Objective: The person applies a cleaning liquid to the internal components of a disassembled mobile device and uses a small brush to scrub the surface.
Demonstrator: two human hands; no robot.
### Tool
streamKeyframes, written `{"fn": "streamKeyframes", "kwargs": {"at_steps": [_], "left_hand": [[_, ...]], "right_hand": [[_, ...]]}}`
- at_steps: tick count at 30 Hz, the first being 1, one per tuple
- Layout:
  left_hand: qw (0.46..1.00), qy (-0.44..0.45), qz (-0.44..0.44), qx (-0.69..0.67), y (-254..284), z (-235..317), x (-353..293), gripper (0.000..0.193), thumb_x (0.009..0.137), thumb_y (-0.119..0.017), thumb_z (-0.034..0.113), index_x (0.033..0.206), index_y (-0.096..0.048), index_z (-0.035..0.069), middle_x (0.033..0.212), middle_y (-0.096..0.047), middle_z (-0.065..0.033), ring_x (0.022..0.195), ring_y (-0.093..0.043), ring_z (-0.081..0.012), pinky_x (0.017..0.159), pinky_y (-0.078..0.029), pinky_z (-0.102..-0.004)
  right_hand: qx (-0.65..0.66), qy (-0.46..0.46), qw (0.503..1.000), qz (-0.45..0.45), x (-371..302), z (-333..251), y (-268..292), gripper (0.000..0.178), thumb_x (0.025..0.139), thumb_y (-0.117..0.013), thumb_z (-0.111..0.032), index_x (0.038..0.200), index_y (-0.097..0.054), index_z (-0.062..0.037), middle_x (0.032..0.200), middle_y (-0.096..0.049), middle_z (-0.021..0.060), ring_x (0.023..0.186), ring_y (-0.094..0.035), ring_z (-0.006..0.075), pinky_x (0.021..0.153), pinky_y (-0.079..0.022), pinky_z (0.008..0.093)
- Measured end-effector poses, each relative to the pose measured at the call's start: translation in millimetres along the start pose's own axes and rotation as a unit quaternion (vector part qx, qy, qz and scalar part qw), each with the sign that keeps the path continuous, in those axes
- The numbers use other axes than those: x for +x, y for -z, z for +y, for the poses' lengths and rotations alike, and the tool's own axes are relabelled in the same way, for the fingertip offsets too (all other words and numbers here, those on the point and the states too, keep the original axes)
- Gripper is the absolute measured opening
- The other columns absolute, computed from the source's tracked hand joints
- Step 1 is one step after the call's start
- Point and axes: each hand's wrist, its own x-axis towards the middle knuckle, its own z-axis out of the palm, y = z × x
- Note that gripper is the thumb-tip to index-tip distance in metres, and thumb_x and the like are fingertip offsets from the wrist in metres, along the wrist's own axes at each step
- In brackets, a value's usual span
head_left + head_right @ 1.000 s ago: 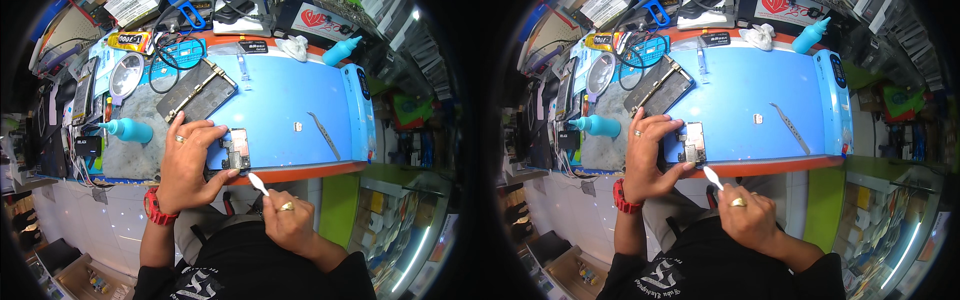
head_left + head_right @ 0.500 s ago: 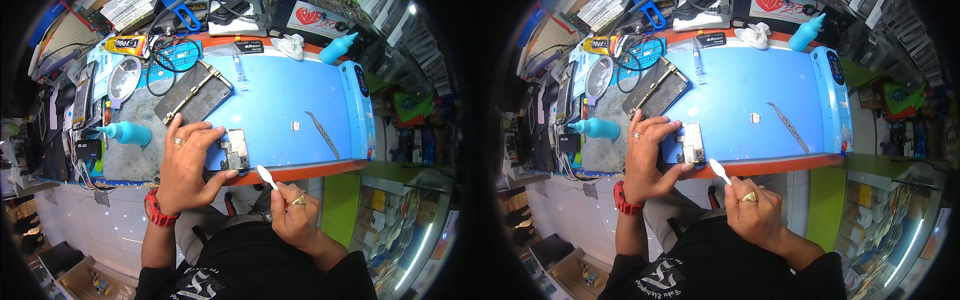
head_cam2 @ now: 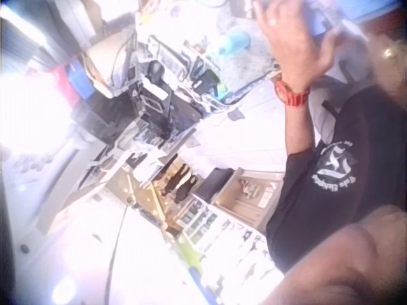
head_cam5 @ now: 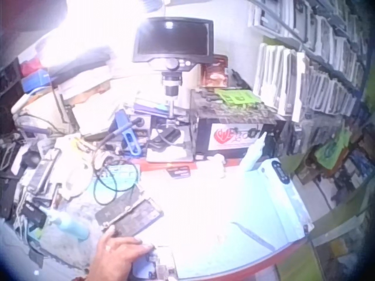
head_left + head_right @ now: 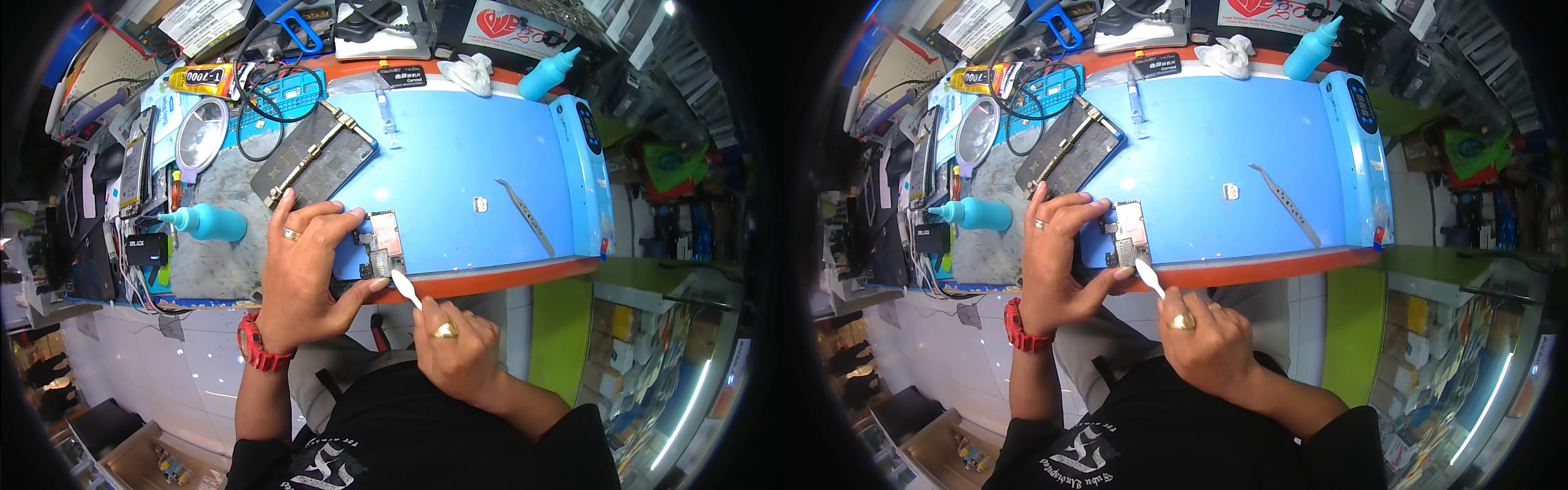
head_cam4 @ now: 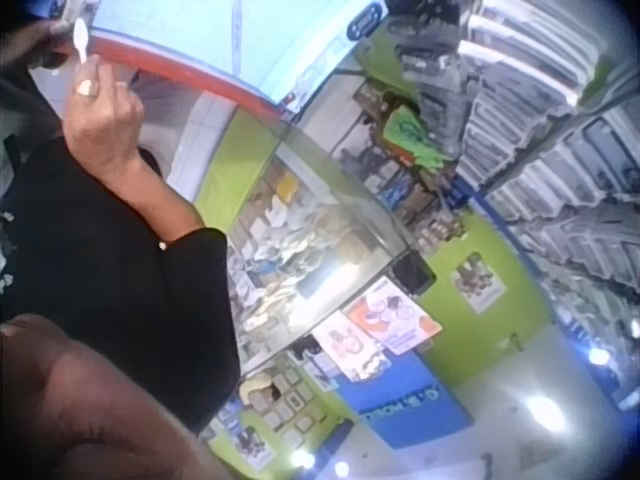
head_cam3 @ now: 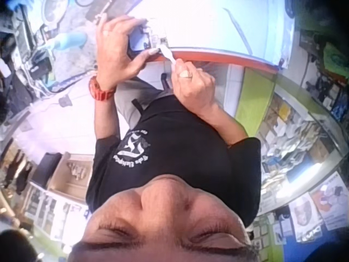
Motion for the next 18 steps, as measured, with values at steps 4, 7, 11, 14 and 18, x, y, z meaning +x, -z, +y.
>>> {"fn": "streamKeyframes", "kwargs": {"at_steps": [4,7,11,14,18], "left_hand": [[1.0,-0.003,-0.002,0.003,-0.2,1.0,0.2,0.076,0.076,-0.094,0.029,0.14,-0.062,0.004,0.121,-0.072,-0.0144,0.126,-0.065,-0.038,0.126,-0.026,-0.0657],[1.0,-0.004,-0.003,0.003,0.8,2.1,2.1,0.076,0.076,-0.094,0.029,0.14,-0.062,0.003,0.12,-0.072,-0.0143,0.126,-0.065,-0.0378,0.126,-0.026,-0.0658],[1.0,0.0,0.002,0.004,0.4,1.5,0.7,0.076,0.075,-0.094,0.028,0.139,-0.063,0.003,0.12,-0.072,-0.0137,0.126,-0.065,-0.0377,0.126,-0.026,-0.0661],[1.0,0.002,0.005,0.002,-0.3,1.8,0.4,0.075,0.074,-0.094,0.028,0.138,-0.064,0.003,0.121,-0.072,-0.0133,0.126,-0.065,-0.0377,0.126,-0.026,-0.0661],[1.0,0.004,-0.007,0.007,-0.5,0.3,-0.4,0.074,0.074,-0.092,0.031,0.137,-0.064,0.005,0.127,-0.073,-0.0131,0.128,-0.064,-0.0365,0.128,-0.023,-0.0677]], "right_hand": [[0.015,0.016,0.999,0.041,0.8,8.1,0.1,0.022,0.094,-0.077,-0.006,0.11,-0.07,0.0065,0.075,-0.062,0.0089,0.052,-0.062,0.023,0.048,-0.05,0.0358],[-0.013,0.024,0.998,0.058,16.0,10.1,-17.0,0.02,0.096,-0.075,-0.008,0.108,-0.07,0.006,0.076,-0.061,0.0079,0.051,-0.061,0.0218,0.047,-0.049,0.0355],[-0.023,0.017,0.999,0.019,-0.3,3.8,-8.4,0.022,0.092,-0.077,-0.007,0.108,-0.07,0.0065,0.074,-0.061,0.008,0.05,-0.061,0.0211,0.047,-0.05,0.0345],[0.012,0.013,1.0,0.005,-21.1,8.7,9.4,0.025,0.089,-0.081,-0.007,0.107,-0.071,0.0065,0.07,-0.061,0.0077,0.05,-0.062,0.0211,0.048,-0.051,0.0336],[-0.006,0.015,0.999,0.051,4.4,9.0,4.4,0.023,0.09,-0.078,-0.005,0.109,-0.07,0.0076,0.075,-0.063,0.009,0.053,-0.065,0.0218,0.05,-0.053,0.0341]]}}
